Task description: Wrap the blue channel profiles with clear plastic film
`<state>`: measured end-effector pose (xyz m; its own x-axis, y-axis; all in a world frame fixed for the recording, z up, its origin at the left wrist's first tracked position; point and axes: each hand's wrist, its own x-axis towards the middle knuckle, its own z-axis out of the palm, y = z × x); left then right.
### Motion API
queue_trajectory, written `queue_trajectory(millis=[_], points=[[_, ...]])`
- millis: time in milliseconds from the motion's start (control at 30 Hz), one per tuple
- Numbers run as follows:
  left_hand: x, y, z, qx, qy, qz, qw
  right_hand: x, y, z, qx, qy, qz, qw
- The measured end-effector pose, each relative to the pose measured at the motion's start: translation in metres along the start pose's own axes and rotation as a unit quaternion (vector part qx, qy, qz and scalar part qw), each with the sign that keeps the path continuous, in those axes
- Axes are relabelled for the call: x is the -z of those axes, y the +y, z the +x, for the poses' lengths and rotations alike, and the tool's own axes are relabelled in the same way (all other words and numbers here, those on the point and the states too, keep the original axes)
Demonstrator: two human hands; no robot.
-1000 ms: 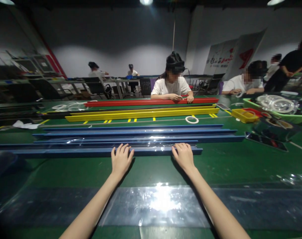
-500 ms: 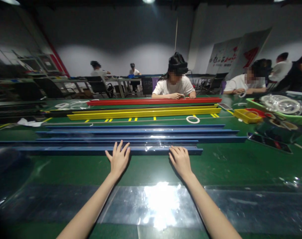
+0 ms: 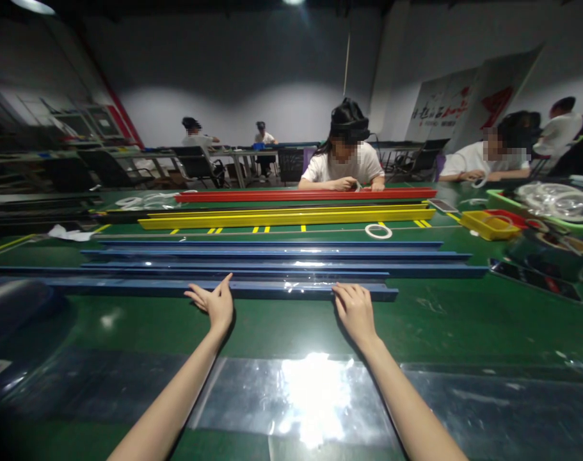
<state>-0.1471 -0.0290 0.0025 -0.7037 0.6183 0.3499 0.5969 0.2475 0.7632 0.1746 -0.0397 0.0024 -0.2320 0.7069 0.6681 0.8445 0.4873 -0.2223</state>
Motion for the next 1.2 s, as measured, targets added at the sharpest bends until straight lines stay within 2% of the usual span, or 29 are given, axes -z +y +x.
queue_trajectory(millis=[167, 333, 400, 500, 633, 867, 933, 1000, 1133, 1200], points=[[0.0, -0.003, 0.006, -0.01, 0.002, 0.013, 1.0, 0.0, 0.0, 0.0, -0.007, -0.004, 0.001, 1.0], [0.002, 0.003, 0.001, -0.138, -0.002, 0.038, 0.99, 0.0, -0.001, 0.0, -0.012, -0.01, -0.001, 1.0], [0.001, 0.004, -0.001, -0.152, -0.005, 0.043, 0.987, -0.001, -0.001, -0.001, -0.012, -0.012, -0.001, 1.0], [-0.001, 0.001, 0.001, -0.079, -0.002, 0.043, 0.996, -0.001, -0.001, 0.0, -0.013, -0.017, -0.002, 1.0], [-0.005, -0.007, 0.005, 0.024, 0.038, 0.04, 0.998, 0.001, -0.002, 0.0, -0.015, -0.02, -0.003, 1.0], [-0.007, -0.013, 0.008, 0.009, 0.039, 0.017, 0.999, 0.001, -0.002, 0.0, -0.016, -0.02, 0.003, 1.0], [-0.003, -0.016, 0.019, 0.01, 0.061, -0.011, 0.998, 0.001, -0.002, -0.001, -0.016, -0.018, 0.004, 1.0], [0.003, -0.02, 0.04, 0.018, 0.081, -0.055, 0.995, 0.001, -0.002, -0.001, -0.014, -0.016, 0.006, 1.0], [0.025, -0.029, 0.107, -0.002, 0.152, -0.063, 0.986, 0.001, -0.002, -0.001, -0.012, -0.018, 0.008, 1.0], [0.038, -0.029, 0.144, -0.036, 0.143, -0.054, 0.988, 0.001, -0.002, 0.0, -0.013, -0.018, 0.009, 1.0]])
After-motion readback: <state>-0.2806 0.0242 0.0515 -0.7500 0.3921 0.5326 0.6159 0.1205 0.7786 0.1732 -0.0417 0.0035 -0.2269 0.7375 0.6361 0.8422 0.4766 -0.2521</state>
